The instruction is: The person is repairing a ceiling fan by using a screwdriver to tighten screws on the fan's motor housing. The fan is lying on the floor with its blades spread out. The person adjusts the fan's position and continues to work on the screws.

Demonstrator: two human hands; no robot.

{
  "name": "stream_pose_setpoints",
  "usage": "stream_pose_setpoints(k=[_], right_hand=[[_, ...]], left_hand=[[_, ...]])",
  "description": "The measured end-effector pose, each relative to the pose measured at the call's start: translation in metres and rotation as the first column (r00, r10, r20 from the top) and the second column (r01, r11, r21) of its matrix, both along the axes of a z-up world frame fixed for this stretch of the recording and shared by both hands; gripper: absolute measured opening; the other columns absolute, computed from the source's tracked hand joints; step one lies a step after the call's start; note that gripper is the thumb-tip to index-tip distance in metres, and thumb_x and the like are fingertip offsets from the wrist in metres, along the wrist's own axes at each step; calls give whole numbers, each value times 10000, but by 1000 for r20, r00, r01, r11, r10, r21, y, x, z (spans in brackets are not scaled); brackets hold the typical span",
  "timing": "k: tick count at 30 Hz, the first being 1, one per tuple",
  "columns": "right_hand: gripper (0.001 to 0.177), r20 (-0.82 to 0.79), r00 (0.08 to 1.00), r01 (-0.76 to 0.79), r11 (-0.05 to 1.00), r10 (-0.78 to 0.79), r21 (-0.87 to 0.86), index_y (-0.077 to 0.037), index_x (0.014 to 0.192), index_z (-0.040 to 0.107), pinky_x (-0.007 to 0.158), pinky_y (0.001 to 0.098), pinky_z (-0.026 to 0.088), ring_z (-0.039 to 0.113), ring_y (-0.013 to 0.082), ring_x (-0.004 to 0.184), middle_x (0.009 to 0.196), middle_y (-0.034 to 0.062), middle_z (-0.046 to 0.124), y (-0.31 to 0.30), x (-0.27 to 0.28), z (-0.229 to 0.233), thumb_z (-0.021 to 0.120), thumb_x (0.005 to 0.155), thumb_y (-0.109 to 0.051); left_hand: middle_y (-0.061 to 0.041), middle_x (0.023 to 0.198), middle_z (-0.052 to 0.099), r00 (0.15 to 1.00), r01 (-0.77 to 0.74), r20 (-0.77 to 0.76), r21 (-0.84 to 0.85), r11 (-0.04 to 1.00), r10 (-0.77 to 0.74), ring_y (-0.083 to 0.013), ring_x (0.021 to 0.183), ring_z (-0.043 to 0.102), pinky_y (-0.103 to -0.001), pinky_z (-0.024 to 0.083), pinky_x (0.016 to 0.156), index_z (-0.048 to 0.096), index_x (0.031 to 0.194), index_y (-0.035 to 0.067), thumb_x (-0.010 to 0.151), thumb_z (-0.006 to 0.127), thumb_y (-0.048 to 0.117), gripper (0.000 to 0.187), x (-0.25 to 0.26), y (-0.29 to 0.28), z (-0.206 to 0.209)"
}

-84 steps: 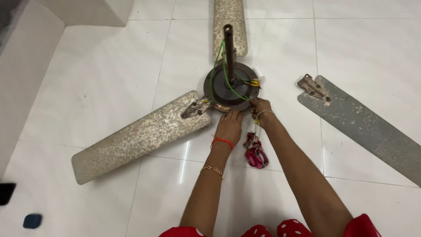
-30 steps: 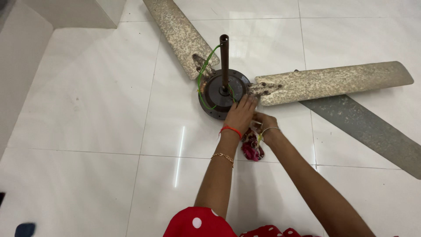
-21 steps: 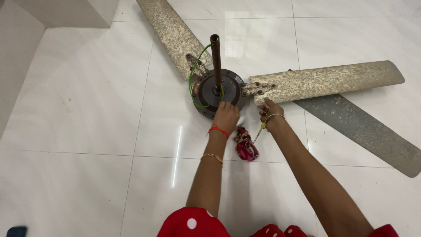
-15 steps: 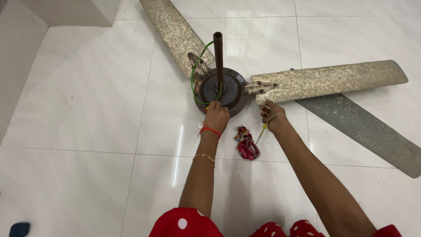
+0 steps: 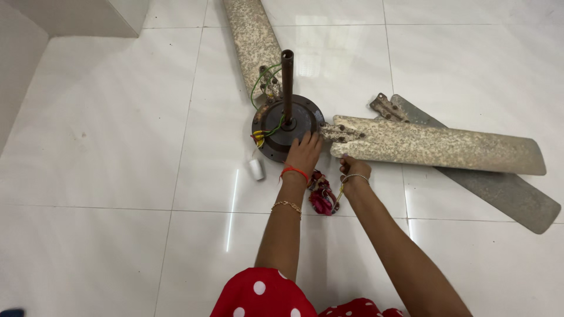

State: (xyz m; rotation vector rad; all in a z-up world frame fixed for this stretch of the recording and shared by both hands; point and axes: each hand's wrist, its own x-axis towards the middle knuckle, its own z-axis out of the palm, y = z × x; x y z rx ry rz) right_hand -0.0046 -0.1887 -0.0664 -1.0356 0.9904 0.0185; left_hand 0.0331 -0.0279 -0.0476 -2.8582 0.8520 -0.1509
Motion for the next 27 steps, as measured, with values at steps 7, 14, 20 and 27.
stream_pose_setpoints(k=[7,14,20,27], right_hand=[[164,-17,998,56,998,-56,12,-52,793,643,385,254,268,517,98,508,673,38,641,-6,-17,6,722,922,-115],[185,-86,936,-344,939,342,-10,-68,837,731,391,226,269,492,85,485,624,-17,608,-53,-28,40,629,943,-179],[178,180,908,-382,924,377,-12,-70,855,587,415,229,259,277,82,484,584,-56,354,-83,-21,89,689,942,-186],[305,578,790,-181,979,203,-96,-80,1110,489,955,354,545,606,173,935,958,46,619,-56,59,103,471,875,113]], left_hand=[[-48,1490,444,999,53,0,43,998,-53,-247,1385,395,-410,429,997,421,1517,126,887,687,177,686,-9,-5,0],[-46,1376,534,996,87,37,-56,995,-85,-242,1297,466,-381,464,959,531,1448,86,935,647,119,527,-4,-12,-8],[-21,1476,482,996,84,-31,-6,996,-84,-242,1364,422,-413,443,1058,500,1477,128,935,629,111,557,0,-11,-3],[2,1706,137,999,45,-34,56,997,-43,-272,1556,118,-480,232,1229,250,1616,197,959,545,162,721,-19,5,-7]])
